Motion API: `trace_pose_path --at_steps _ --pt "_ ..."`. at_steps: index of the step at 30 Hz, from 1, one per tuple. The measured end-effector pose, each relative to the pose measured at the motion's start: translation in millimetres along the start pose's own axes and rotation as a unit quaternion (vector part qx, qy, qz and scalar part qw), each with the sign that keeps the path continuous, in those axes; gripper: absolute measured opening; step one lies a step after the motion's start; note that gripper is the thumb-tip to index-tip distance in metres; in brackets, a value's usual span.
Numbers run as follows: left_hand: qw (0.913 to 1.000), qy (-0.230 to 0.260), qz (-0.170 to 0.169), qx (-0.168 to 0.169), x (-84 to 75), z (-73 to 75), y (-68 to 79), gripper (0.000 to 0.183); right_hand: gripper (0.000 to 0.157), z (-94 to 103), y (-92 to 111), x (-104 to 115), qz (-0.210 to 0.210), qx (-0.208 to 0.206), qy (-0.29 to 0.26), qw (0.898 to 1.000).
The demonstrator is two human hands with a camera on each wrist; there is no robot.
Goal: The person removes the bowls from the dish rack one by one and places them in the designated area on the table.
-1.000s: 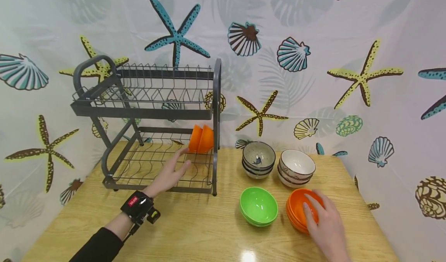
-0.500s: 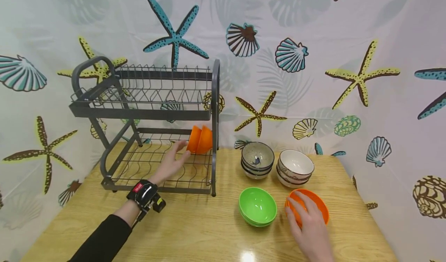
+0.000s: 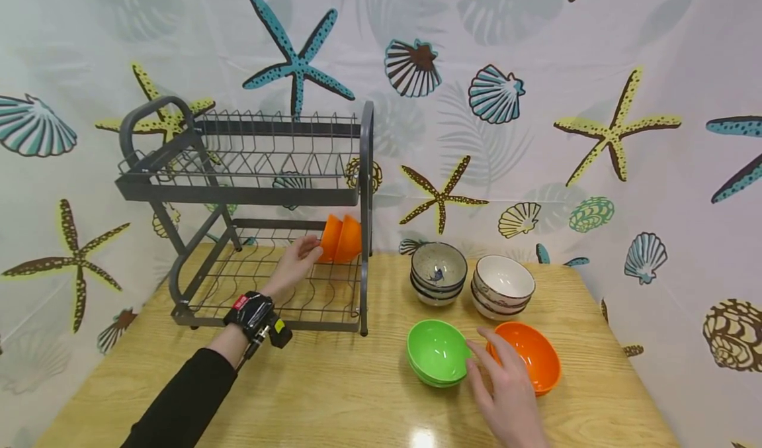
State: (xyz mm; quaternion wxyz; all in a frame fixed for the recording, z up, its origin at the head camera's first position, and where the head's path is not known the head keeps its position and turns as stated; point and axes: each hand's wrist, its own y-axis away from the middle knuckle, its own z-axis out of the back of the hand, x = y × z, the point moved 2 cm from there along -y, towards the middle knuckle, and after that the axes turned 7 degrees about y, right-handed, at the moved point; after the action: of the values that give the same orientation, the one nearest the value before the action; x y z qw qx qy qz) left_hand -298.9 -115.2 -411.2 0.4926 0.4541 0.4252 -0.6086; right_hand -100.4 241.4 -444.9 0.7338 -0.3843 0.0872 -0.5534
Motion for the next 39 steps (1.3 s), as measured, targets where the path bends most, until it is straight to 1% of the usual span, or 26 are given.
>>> trace_pose_path --at_steps 3,6,11,16,19,23,28,33,35,39 --pt "0.9999 0.007 -0.001 -0.010 0.2 -0.6 -3.5 0.050 0.032 -0.8 0 2 0.005 -0.001 -0.004 1.000" --pt "0.9996 0.002 -0.010 -0.025 1.5 -1.7 -8.4 0.048 0.034 -1.4 0 3 0.010 -0.002 -0.009 1.000" --pt "0.9986 -0.015 -0.028 -0.042 4.7 -3.8 -16.1 0.042 0.035 -2.7 0 5 0.017 -0.004 -0.012 1.000" --pt "0.9975 -0.028 -0.035 -0.056 4.5 -5.5 -19.2 0.037 0.034 -3.7 2 5 0.017 0.005 -0.008 1.000" --pt "0.9960 -0.046 -0.044 -0.064 4.0 -5.9 -20.0 0.034 0.034 -4.5 3 6 0.016 0.009 -0.006 1.000" --pt "0.9944 -0.065 -0.043 -0.072 5.0 -6.1 -20.9 0.030 0.035 -5.3 4 6 0.018 0.008 -0.008 1.000" --pt "0.9932 -0.078 -0.030 -0.081 7.2 -6.8 -23.5 0.028 0.035 -6.1 3 7 0.018 0.006 -0.006 1.000" --pt "0.9909 -0.089 -0.031 -0.096 9.2 -6.5 -26.2 0.023 0.035 -6.4 3 7 0.018 0.004 -0.007 1.000" --pt "0.9899 -0.090 -0.036 -0.103 9.9 -5.8 -26.5 0.022 0.035 -6.3 3 7 0.017 0.004 -0.007 1.000" --pt "0.9894 -0.075 -0.041 -0.117 11.7 -3.3 -26.1 0.022 0.034 -5.9 3 7 0.012 0.004 -0.007 1.000"
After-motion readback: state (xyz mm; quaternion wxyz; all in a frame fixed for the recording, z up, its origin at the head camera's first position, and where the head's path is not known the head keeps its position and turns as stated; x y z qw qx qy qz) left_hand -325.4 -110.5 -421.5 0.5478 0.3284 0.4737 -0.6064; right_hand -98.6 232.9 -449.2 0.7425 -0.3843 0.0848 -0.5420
